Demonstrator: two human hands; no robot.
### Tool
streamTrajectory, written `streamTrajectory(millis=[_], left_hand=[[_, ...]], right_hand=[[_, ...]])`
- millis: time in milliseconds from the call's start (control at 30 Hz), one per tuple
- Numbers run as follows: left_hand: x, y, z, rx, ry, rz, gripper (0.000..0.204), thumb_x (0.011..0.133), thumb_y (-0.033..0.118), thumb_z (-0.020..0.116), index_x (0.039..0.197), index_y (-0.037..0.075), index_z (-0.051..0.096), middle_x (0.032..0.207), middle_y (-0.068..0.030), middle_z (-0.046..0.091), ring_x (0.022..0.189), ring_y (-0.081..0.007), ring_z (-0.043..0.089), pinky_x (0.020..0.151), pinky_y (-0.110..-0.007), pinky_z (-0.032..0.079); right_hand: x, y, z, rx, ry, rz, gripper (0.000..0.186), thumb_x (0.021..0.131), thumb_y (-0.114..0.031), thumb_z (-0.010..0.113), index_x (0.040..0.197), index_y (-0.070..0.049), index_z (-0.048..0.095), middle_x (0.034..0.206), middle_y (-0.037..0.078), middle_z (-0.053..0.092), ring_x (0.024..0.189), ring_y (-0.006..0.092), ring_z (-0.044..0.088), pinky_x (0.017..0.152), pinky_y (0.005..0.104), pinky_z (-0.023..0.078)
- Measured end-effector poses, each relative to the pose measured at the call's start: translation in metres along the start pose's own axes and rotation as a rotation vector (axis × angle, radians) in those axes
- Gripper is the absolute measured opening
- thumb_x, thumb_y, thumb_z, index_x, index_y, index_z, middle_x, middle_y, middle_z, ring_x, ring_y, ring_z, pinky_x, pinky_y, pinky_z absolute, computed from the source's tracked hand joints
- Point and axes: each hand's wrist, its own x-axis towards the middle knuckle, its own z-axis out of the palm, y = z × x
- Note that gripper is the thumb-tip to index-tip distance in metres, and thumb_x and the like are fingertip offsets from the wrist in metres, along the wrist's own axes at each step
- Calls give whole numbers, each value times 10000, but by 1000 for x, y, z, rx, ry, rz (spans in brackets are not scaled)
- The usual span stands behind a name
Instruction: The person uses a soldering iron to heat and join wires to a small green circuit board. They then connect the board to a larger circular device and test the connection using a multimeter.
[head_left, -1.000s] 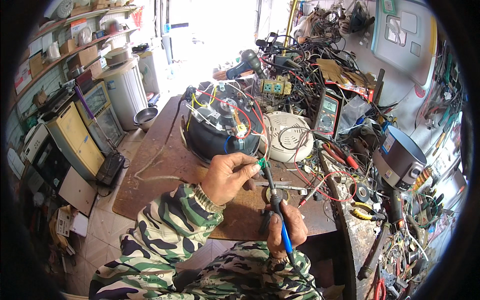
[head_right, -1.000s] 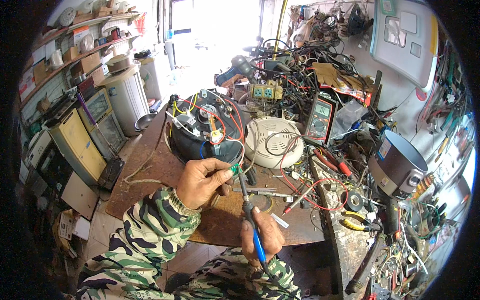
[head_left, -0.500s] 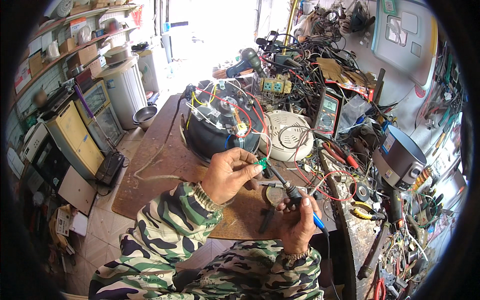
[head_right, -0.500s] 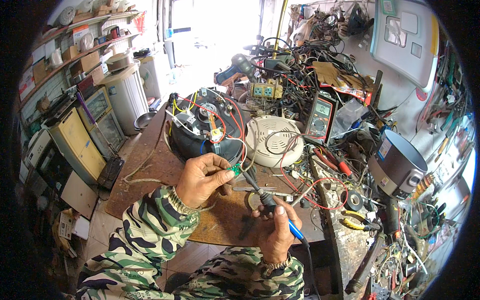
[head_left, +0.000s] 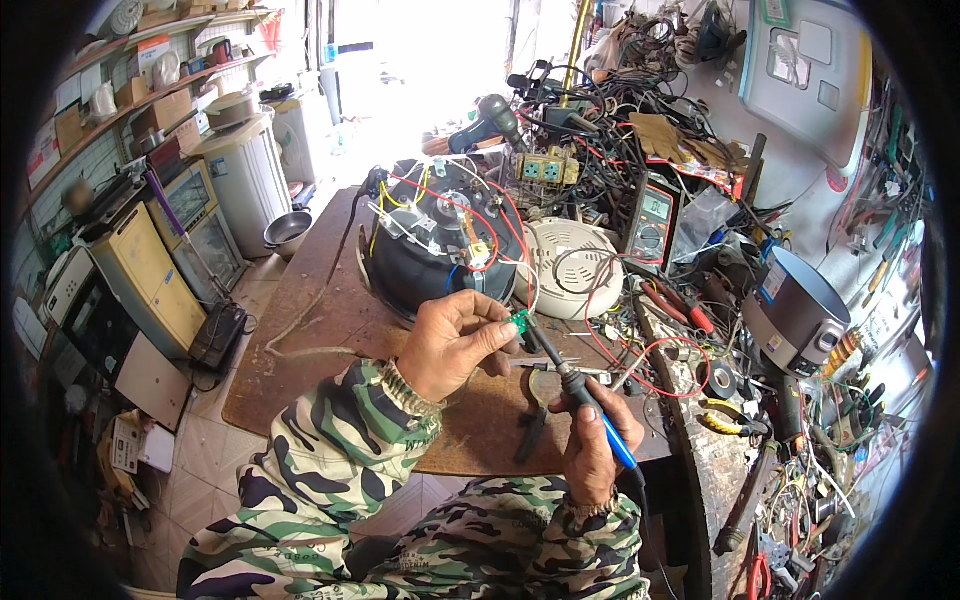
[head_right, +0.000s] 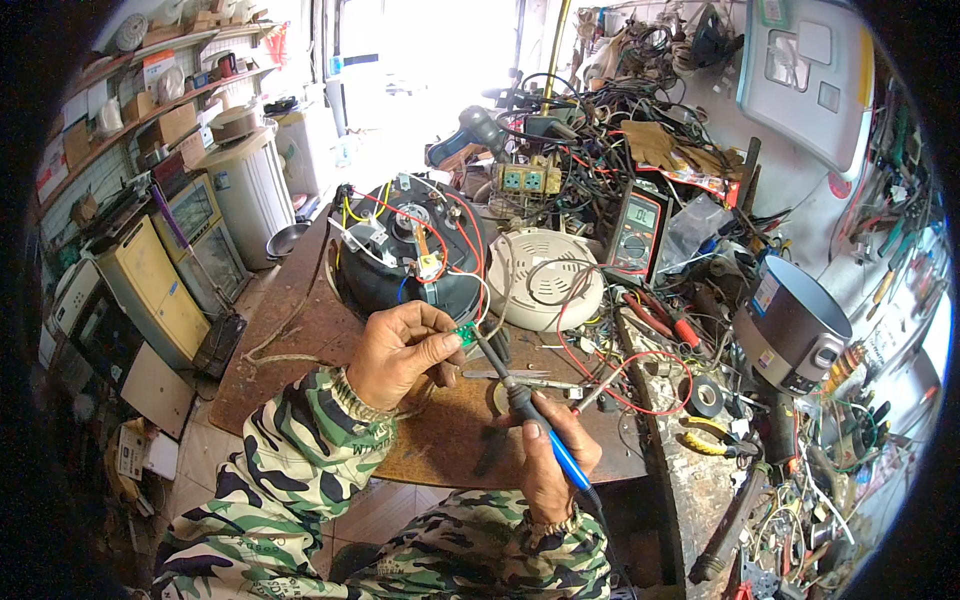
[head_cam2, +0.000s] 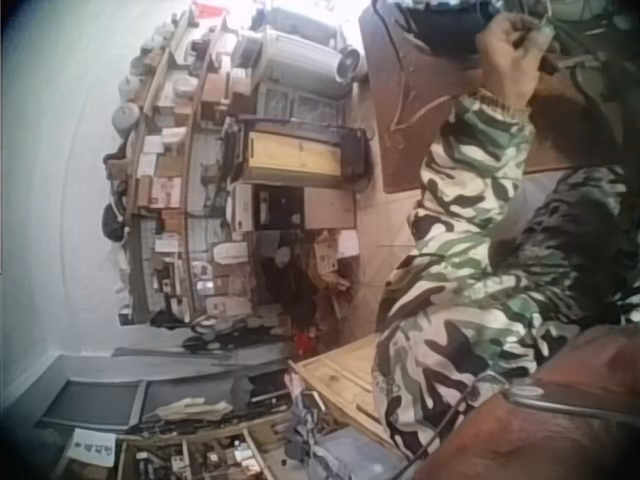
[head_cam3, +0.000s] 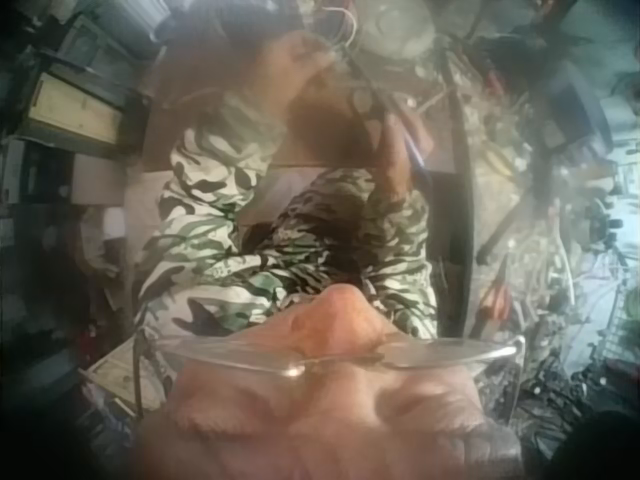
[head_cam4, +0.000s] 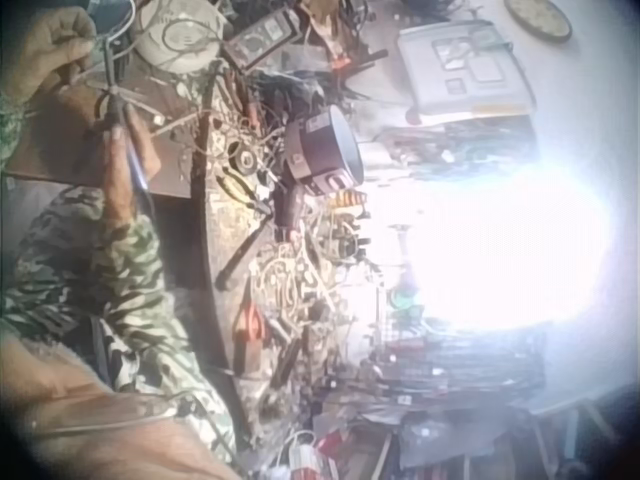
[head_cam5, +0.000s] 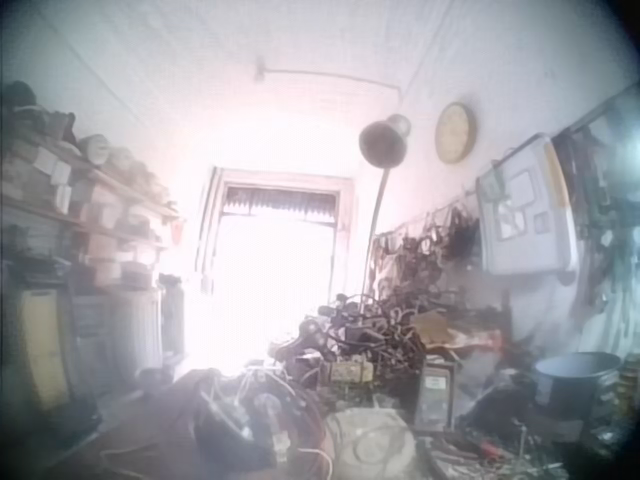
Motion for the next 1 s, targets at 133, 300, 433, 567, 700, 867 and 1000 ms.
streamTrajectory(millis=[133, 300, 433, 567, 700, 867, 1000], left_hand=[[0, -1, 0, 40, 15, 11, 140, 952, 60, 660, 1015, -44, 591, 836, -118, 690, 662, -159, 675, 581, -273, 563], [0, -1, 2, 74, 17, 36, 146, 950, 64, 663, 1013, -44, 587, 837, -113, 690, 660, -155, 674, 574, -268, 561], [-1, 0, 1, 63, 18, 19, 148, 950, 65, 662, 1021, -39, 584, 842, -110, 688, 660, -154, 673, 576, -268, 560], [0, -2, 0, 30, -1, -4, 148, 955, 69, 656, 1031, -35, 583, 852, -110, 684, 668, -155, 670, 585, -273, 561], [0, -1, 0, -3, -2, -15, 148, 957, 70, 652, 1033, -37, 584, 853, -107, 680, 678, -156, 668, 587, -275, 560], [0, -1, 1, 2, -4, -25, 154, 957, 76, 656, 1031, -41, 589, 854, -105, 680, 680, -155, 667, 582, -268, 559], [-1, 0, 1, 7, 8, -18, 157, 957, 81, 659, 1027, -42, 591, 853, -103, 680, 681, -153, 666, 582, -265, 559]], right_hand=[[-3, -4, -2, -107, -52, -66, 395, 907, -152, 700, 1212, 88, 625, 985, 217, 687, 838, 280, 700, 806, 382, 539], [-3, -8, 2, -49, -16, -27, 392, 906, -148, 703, 1215, 81, 628, 992, 220, 683, 838, 283, 699, 803, 384, 542], [-4, -8, 1, -86, -84, -80, 344, 896, -50, 672, 1217, 66, 627, 1019, 218, 691, 903, 265, 701, 847, 355, 537], [-4, -10, 1, -86, -95, -94, 342, 885, -30, 667, 1210, 69, 627, 1006, 218, 689, 898, 266, 703, 851, 362, 538], [-3, -12, 3, -58, -73, -74, 330, 891, -29, 654, 1205, 69, 628, 1003, 218, 688, 900, 269, 704, 854, 369, 538], [-3, -11, 2, -104, -86, -111, 334, 893, -38, 651, 1208, 71, 629, 1005, 218, 689, 894, 263, 704, 843, 357, 535], [-3, -10, 3, -124, -90, -105, 342, 891, -47, 657, 1209, 73, 630, 1003, 220, 690, 884, 262, 705, 831, 351, 534]])
